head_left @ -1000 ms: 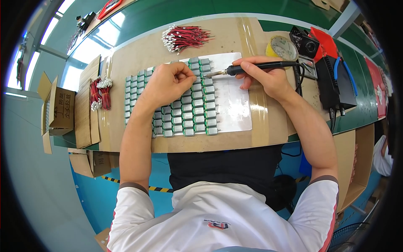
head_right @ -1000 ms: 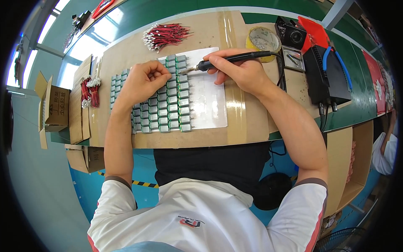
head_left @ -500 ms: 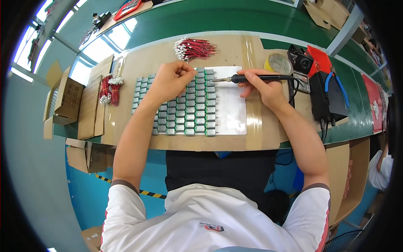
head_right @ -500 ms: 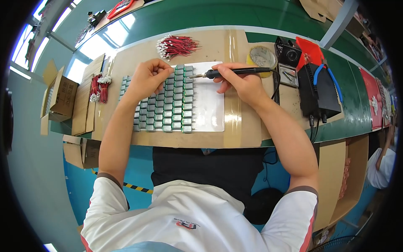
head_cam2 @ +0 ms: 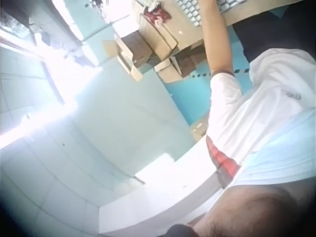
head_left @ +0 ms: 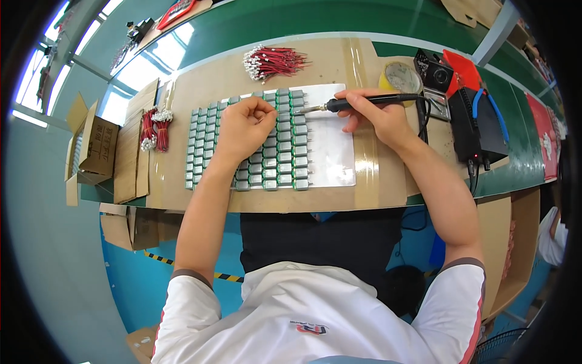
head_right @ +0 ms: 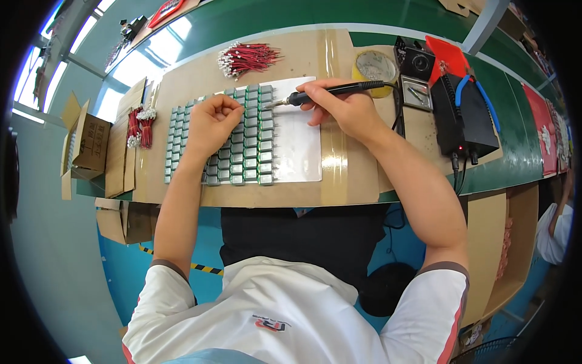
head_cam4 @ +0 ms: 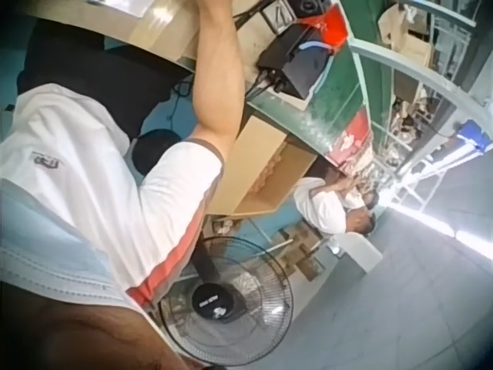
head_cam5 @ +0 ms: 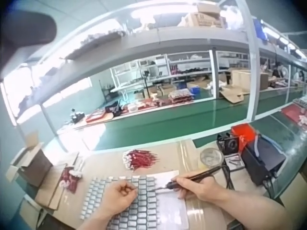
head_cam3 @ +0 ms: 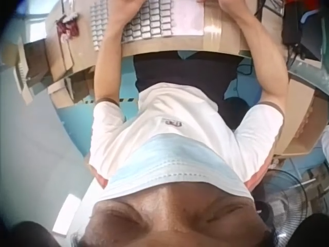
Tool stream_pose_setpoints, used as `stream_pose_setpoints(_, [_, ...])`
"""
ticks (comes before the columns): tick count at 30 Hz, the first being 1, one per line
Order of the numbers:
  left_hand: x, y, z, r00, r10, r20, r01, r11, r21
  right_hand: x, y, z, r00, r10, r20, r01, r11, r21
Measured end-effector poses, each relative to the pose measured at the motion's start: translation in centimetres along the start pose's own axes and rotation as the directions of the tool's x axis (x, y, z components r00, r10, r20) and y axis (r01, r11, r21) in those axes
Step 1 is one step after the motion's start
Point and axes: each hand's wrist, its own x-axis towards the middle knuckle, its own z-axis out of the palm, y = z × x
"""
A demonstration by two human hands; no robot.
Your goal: The person solders small electronic components arranged in a component tray using a soldering iron and solder wire to connect electrical wires.
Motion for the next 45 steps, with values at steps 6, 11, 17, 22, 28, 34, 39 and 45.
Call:
stream_pose_setpoints(6, [-0.3, 0.5, -0.1, 0.996, -0.067, 0.052, 0.066, 0.998, 0.016, 0.0, 0.2, -0.1, 1.0, -0.014, 0.027, 0.014, 1.0, -0.01])
stream_pose_setpoints(11, [-0.2, 0.6, -0.2, 0.993, -0.089, 0.072, 0.088, 0.996, 0.015, 0.0, 0.3, 0.0, 0.999, -0.016, 0.043, 0.016, 1.0, 0.0])
stream_pose_setpoints(17, [-0.3, 0.9, -0.1, 0.991, -0.105, 0.084, 0.103, 0.994, 0.029, 0.0, 0.3, 0.0, 0.998, -0.013, 0.058, 0.014, 1.0, -0.018])
stream_pose_setpoints(22, [-0.3, 1.0, -0.1, 0.99, -0.109, 0.092, 0.107, 0.994, 0.026, 0.0, 0.2, 0.0, 0.998, 0.001, 0.055, 0.0, 1.0, -0.02])
stream_pose_setpoints(28, [-0.4, 1.2, -0.1, 0.985, -0.134, 0.107, 0.135, 0.991, -0.006, 0.0, 0.3, 0.0, 0.999, -0.007, 0.054, 0.008, 1.0, -0.023])
stream_pose_setpoints(34, [-0.4, 1.2, -0.1, 0.984, -0.128, 0.12, 0.13, 0.992, -0.004, -0.1, 0.1, 0.2, 0.999, 0.004, 0.051, -0.004, 1.0, 0.012])
stream_pose_setpoints(39, [-0.3, 1.3, 0.0, 0.983, -0.145, 0.115, 0.145, 0.989, 0.008, -0.1, 0.1, 0.2, 0.999, 0.019, 0.039, -0.02, 1.0, 0.017])
stream_pose_setpoints(45, [-0.2, 0.8, 0.0, 0.987, -0.085, 0.135, 0.079, 0.996, 0.052, 0.0, 0.1, 0.1, 0.999, 0.019, 0.044, -0.019, 1.0, 0.007])
